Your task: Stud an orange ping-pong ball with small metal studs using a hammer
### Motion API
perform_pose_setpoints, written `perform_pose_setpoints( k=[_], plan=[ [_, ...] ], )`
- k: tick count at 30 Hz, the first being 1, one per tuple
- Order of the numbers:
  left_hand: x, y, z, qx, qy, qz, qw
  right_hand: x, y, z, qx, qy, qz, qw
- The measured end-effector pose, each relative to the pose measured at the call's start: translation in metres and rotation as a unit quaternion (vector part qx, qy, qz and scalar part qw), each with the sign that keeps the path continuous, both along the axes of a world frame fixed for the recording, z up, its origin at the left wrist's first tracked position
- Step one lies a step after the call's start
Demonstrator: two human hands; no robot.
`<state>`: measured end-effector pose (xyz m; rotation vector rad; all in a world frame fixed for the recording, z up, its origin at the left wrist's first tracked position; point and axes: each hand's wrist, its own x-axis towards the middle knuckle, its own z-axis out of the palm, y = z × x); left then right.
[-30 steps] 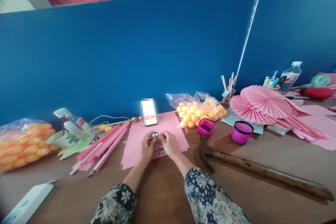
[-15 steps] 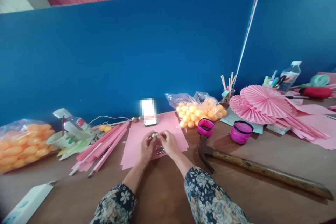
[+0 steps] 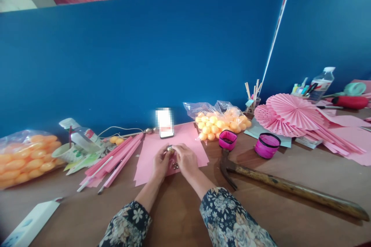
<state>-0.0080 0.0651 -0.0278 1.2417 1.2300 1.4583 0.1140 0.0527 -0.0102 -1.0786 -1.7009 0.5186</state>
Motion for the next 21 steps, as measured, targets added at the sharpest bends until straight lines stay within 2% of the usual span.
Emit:
perform_pose_setpoints(
  k=[11,21],
  plan=[
    [-0.003,0.002,-0.003,-0.008,-0.032,-0.018,0.999,0.004,0.013,-0.013,-0.033,0.064,0.010,0.997],
    [-0.001,-0.002,0.007,-0.016,-0.065,-0.033,0.997,-0.003,0.007,-0.008,-0.042,0.086,0.043,0.994]
  ],
)
